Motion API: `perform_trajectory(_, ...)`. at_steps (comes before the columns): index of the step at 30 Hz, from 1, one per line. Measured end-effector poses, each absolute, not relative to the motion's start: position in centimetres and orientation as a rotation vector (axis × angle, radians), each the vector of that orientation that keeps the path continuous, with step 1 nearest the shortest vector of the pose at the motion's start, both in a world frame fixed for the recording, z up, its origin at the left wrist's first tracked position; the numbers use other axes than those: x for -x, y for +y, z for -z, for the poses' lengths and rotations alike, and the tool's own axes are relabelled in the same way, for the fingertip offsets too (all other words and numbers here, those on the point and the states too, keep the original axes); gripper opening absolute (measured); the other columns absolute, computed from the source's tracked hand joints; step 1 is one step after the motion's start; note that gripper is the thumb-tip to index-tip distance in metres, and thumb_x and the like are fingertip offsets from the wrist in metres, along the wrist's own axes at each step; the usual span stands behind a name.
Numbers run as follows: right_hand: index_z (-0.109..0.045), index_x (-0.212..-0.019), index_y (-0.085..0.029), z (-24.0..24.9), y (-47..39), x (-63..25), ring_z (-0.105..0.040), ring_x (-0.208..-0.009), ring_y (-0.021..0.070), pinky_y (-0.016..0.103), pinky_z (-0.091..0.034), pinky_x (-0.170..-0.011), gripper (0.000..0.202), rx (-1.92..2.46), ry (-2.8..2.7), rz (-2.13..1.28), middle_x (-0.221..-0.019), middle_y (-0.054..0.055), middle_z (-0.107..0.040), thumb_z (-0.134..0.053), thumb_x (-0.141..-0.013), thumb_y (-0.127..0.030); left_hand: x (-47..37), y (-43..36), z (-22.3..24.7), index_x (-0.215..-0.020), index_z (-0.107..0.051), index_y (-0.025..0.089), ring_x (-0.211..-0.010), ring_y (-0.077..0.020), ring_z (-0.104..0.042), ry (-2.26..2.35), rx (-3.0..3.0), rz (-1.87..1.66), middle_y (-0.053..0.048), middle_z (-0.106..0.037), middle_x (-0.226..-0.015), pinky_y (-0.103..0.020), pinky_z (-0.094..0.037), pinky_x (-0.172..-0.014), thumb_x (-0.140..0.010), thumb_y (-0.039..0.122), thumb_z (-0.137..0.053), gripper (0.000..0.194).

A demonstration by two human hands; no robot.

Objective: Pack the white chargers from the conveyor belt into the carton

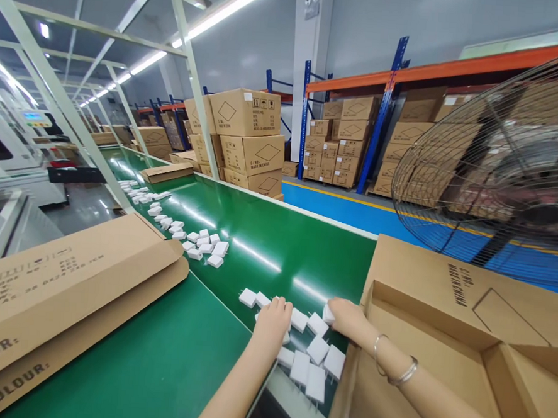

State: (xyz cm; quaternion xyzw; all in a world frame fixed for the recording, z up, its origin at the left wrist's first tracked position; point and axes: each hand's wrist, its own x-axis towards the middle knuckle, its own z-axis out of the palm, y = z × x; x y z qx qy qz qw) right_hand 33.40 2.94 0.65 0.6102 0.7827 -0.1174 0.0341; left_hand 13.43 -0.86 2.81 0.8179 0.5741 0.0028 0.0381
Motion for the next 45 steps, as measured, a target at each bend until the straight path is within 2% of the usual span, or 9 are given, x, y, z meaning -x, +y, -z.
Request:
perform_trajectory(4,-0.056,-0.098,-0.02,-3.1,1.7,-34.3,-0.056,-0.091,0.0204,0.03,-0.044,-0.076,0.026,-1.869,2.631,0.453,-0.098,0.006,-0.06,-0.058,-0.073,-0.013,-13.0,-0.3,-1.5,-0.104,-0.045,0.013,-0.107,-0.027,-0.042,1.669,-2.375,0.024,-0.013,-0.047,-0.111,-0.034,-0.041,-0.083,-0.06,-0.001,-0.053,0.048)
perform_trajectory(7,-0.055,-0.103,-0.023,-4.4,-0.5,-35.0,-0.055,-0.096,0.018,0.026,-0.043,-0.079,0.031,-1.772,2.834,0.62,-0.106,0.003,-0.06,-0.06,-0.073,-0.018,-12.8,0.2,-1.4,-0.099,-0.048,0.011,-0.105,-0.0274,-0.043,1.643,-2.314,0.027,-0.013,-0.048,-0.107,-0.036,-0.037,-0.088,-0.058,0.004,-0.055,0.042)
perform_trajectory(11,-0.057,-0.099,-0.022,-4.7,-4.5,-35.8,-0.058,-0.091,0.0197,0.028,-0.046,-0.076,0.025,-1.581,3.182,1.137,-0.1,0.007,-0.062,-0.06,-0.075,-0.028,-13.0,0.7,-2.4,-0.101,-0.051,0.013,-0.104,-0.0273,-0.043,1.55,-2.33,0.064,-0.012,-0.049,-0.107,-0.035,-0.036,-0.09,-0.055,0.01,-0.059,0.047)
perform_trajectory(15,-0.054,-0.105,-0.025,-4.4,-7.8,-36.2,-0.059,-0.092,0.02,0.029,-0.047,-0.078,0.03,-1.441,3.292,1.407,-0.102,0.008,-0.061,-0.061,-0.076,-0.027,-13.9,0.9,-3.5,-0.102,-0.051,0.015,-0.106,-0.03,-0.043,1.506,-2.369,0.202,-0.013,-0.048,-0.109,-0.04,-0.039,-0.086,-0.054,0.014,-0.061,0.049)
perform_trajectory(23,-0.051,-0.109,-0.027,-4.5,-10.2,-36.3,-0.058,-0.095,0.0222,0.032,-0.047,-0.082,0.037,-1.379,3.317,1.506,-0.104,0.009,-0.06,-0.064,-0.074,-0.024,-14.5,-0.1,-3.6,-0.102,-0.051,0.012,-0.103,-0.0306,-0.048,1.436,-2.414,0.25,-0.015,-0.054,-0.105,-0.04,-0.04,-0.086,-0.055,0.011,-0.063,0.049)
perform_trajectory(28,-0.052,-0.109,-0.029,-4.8,-10.5,-35.9,-0.058,-0.096,0.022,0.032,-0.047,-0.082,0.038,-1.392,3.356,1.61,-0.104,0.007,-0.061,-0.065,-0.074,-0.025,-14.2,-0.7,-3.6,-0.094,-0.053,0.012,-0.102,-0.0301,-0.048,1.505,-2.424,0.156,-0.015,-0.056,-0.1,-0.041,-0.039,-0.086,-0.065,0.008,-0.053,0.029)
perform_trajectory(35,-0.043,-0.118,-0.031,-4.2,-11.7,-35.8,-0.053,-0.103,0.0241,0.033,-0.048,-0.081,0.044,-1.441,3.531,1.451,-0.111,0.011,-0.055,-0.06,-0.078,-0.023,-14.4,-7.7,-4.6,-0.114,-0.041,0.026,-0.109,-0.0233,-0.044,0.978,-2.248,-0.841,-0.008,-0.05,-0.114,-0.037,-0.039,-0.091,-0.078,0.022,-0.049,0.037)
perform_trajectory(39,-0.046,-0.116,-0.03,-4.4,-12.7,-34.7,-0.055,-0.101,0.0238,0.033,-0.049,-0.079,0.039,-1.544,3.574,1.466,-0.108,0.011,-0.057,-0.058,-0.08,-0.028,-14.5,-10.4,-4.5,-0.108,-0.045,0.026,-0.104,-0.027,-0.047,0.843,-2.13,-0.791,-0.009,-0.05,-0.11,-0.039,-0.043,-0.085,-0.066,0.029,-0.062,0.046)
perform_trajectory(45,-0.048,-0.116,-0.034,-5.7,-13.0,-33.7,-0.059,-0.095,0.0199,0.027,-0.051,-0.075,0.036,-1.515,3.621,1.478,-0.102,0.008,-0.06,-0.055,-0.082,-0.026,-15.0,-10.8,-3.8,-0.101,-0.046,0.024,-0.104,-0.0257,-0.046,0.886,-1.92,-0.674,-0.01,-0.046,-0.109,-0.038,-0.042,-0.084,-0.063,0.026,-0.062,0.041)
